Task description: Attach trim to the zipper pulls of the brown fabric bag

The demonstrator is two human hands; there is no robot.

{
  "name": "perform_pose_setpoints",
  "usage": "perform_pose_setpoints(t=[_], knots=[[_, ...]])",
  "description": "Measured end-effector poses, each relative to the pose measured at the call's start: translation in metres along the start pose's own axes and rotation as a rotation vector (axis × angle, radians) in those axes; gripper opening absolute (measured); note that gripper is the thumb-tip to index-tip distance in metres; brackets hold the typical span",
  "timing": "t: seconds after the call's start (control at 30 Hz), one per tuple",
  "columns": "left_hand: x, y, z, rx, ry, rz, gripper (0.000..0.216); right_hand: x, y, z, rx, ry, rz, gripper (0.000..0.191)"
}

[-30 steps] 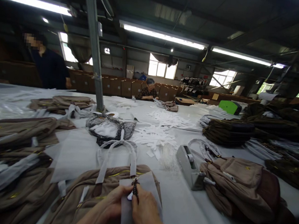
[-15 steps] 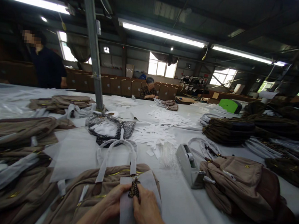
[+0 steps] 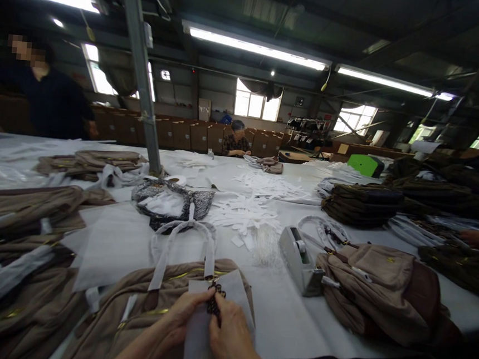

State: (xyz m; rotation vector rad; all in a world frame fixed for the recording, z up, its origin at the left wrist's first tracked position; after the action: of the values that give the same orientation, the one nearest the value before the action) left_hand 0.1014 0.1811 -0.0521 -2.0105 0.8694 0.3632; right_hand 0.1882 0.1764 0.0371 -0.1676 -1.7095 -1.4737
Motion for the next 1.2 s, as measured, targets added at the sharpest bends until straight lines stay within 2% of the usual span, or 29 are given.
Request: perform_pose_setpoints(t=[0.07, 0.13, 0.27, 0.3, 0.4, 0.5, 0.57, 0.63, 0.73, 0.8, 1.0, 1.13, 1.2], knots=[[-0.004, 0.008, 0.005, -0.066, -0.057, 0.053, 0.03, 0.001, -0.002, -0.001, 0.016, 0.005, 0.021, 0.044], [-0.006, 0.015, 0.009, -0.114, -0.077, 0.068, 0.033, -0.003, 0.004, 0.001, 0.008, -0.009, 0.053, 0.034], [-0.004, 0.015, 0.009, -0.111, -0.026, 0.043, 0.034, -0.031, 0.047, 0.01, -0.232, -0.144, 0.023, 0.038], [-0.002, 0.013, 0.007, -0.096, 0.014, 0.026, 0.034, -0.039, 0.052, 0.013, -0.241, -0.18, 0.023, 0.039], [0.002, 0.003, -0.004, -0.036, 0.132, -0.017, 0.031, -0.057, 0.045, 0.024, -0.1, -0.251, 0.107, 0.029], [0.003, -0.002, -0.011, 0.001, 0.16, 0.001, 0.028, -0.063, 0.037, 0.028, -0.025, -0.273, 0.21, 0.025], [0.001, -0.001, -0.009, 0.01, 0.121, 0.044, 0.03, -0.057, 0.032, 0.028, 0.0, -0.248, 0.257, 0.027], [-0.006, 0.004, -0.004, -0.042, -0.004, 0.115, 0.033, -0.046, 0.029, 0.026, 0.019, -0.196, 0.269, 0.029], [-0.017, 0.016, 0.0, -0.2, -0.199, 0.225, 0.029, -0.025, 0.024, 0.022, 0.017, -0.101, 0.174, 0.024], [-0.019, 0.019, 0.0, -0.265, -0.26, 0.265, 0.023, -0.014, 0.019, 0.019, -0.007, -0.054, 0.069, 0.023], [-0.022, 0.016, -0.009, -0.334, -0.35, 0.302, 0.016, 0.005, 0.0, 0.005, -0.068, 0.063, -0.248, 0.029], [-0.03, 0.01, -0.015, -0.329, -0.383, 0.325, 0.014, 0.008, -0.017, 0.004, -0.078, 0.118, -0.503, 0.038], [-0.035, 0.005, -0.018, -0.31, -0.4, 0.352, 0.017, 0.01, -0.024, 0.007, -0.117, 0.142, -0.555, 0.039]])
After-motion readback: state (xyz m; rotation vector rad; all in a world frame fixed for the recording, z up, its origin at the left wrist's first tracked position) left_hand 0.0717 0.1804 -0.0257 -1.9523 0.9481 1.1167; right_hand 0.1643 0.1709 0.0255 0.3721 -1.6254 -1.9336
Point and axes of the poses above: each hand's wrist, its own z-axis towards the middle knuckle, its own y-axis out of the back of the hand, x = y × z, the point moved 9 cm from there along z, towards the middle knuckle, and after that the axes turned 1 degree about y, right-handed, at the moved point
